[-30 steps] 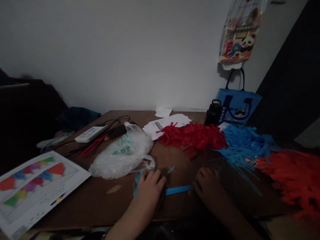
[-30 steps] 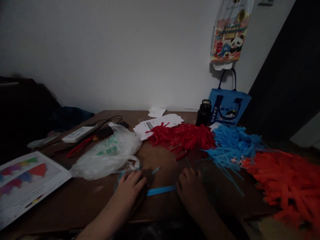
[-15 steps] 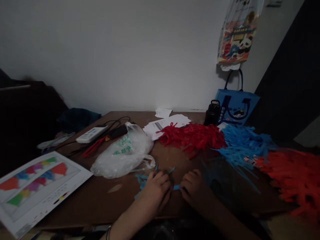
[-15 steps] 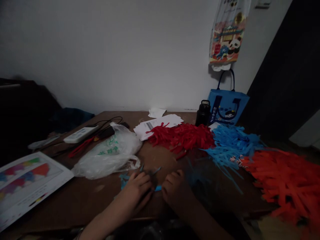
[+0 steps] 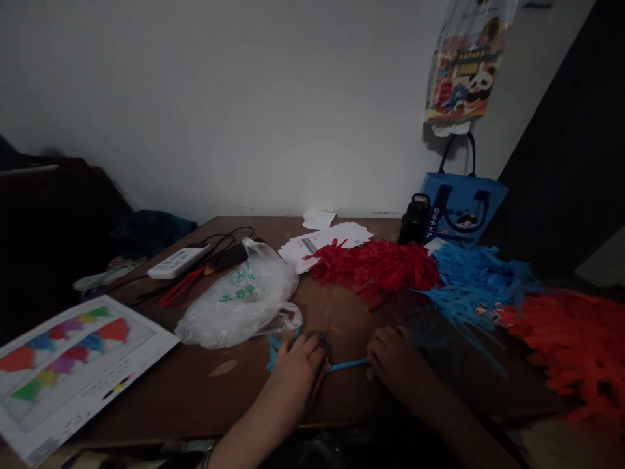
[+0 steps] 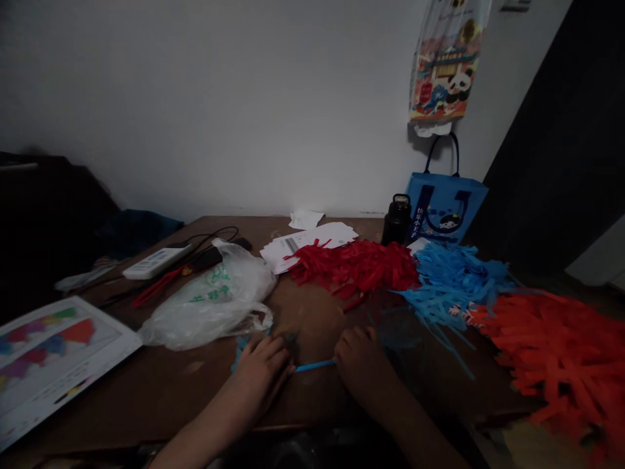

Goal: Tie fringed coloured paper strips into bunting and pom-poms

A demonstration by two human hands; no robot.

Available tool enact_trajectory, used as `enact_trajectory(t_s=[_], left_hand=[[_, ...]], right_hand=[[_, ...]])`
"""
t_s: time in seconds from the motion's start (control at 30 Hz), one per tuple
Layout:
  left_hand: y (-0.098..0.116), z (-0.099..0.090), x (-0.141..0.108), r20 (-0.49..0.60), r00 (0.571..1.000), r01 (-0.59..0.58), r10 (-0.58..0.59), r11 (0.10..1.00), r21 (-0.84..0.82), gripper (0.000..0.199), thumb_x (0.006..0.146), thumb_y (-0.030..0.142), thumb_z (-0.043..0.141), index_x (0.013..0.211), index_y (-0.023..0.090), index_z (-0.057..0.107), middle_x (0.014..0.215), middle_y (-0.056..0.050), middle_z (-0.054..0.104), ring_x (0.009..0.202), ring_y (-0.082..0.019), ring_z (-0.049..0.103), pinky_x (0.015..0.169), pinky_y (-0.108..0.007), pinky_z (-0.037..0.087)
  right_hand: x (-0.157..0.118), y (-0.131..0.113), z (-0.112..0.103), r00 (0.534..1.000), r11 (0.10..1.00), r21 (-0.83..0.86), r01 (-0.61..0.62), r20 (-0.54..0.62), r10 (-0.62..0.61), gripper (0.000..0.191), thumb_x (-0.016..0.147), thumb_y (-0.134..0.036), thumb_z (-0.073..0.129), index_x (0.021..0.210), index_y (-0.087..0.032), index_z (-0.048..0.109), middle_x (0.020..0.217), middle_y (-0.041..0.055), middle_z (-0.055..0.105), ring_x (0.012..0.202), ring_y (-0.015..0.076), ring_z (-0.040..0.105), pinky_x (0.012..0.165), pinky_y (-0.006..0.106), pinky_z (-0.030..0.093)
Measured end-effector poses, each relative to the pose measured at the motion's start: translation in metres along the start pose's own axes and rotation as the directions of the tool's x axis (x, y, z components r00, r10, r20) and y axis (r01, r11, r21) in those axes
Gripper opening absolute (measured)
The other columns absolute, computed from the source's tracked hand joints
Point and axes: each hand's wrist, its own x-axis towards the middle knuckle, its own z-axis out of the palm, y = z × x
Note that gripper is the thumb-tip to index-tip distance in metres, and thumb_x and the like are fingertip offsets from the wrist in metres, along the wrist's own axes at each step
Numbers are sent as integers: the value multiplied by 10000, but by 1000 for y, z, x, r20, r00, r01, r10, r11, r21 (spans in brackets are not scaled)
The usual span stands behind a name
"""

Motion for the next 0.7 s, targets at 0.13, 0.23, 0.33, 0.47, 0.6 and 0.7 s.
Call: enact_trajectory(t_s=[0.13,0.23,0.33,0.47,0.6,0.7], left_hand=[[8,-7,2,19,997,80,-81,996,38,234,942,162,452,941,139,685,1043,-131,654,1020,-311,579,880,-501,408],[12,-13,5,46,991,125,-130,988,86,198,926,200,505,998,140,680,1122,-145,632,1074,-328,559,867,-499,418],[11,-13,9,56,996,58,-66,990,130,176,922,187,547,1041,185,677,1146,-125,627,1073,-305,553,875,-490,408],[8,-6,13,73,994,-95,86,987,130,98,906,194,616,923,240,700,972,-41,666,1005,-246,557,966,-496,340],[10,2,16,-47,988,-143,150,982,126,106,882,137,593,859,176,690,903,-73,660,945,-262,571,947,-510,354],[14,-2,17,-70,988,-129,138,984,119,125,824,93,573,859,136,685,920,-112,667,923,-286,600,867,-483,429]], right_hand=[[-1,-3,-8,995,995,15,-102,13,101,100,855,-130,625,784,-200,612,862,8,619,839,196,523,790,365,285],[2,-5,-11,987,987,21,-161,12,161,90,845,-151,644,770,-188,611,850,24,620,834,212,529,794,385,294],[5,-6,-12,990,990,30,-138,7,138,65,836,-162,673,806,-198,627,873,16,637,859,209,535,841,405,292],[6,-13,-11,999,999,34,37,17,-37,100,840,-144,678,791,-221,637,851,-23,644,884,170,527,934,382,278],[8,-21,-7,985,985,-22,170,-11,-170,65,871,-197,639,809,-193,622,849,11,626,881,188,508,915,382,309],[12,-22,-4,984,983,-66,170,-45,-173,101,885,-185,607,785,-181,603,819,26,614,845,199,508,882,391,331]])
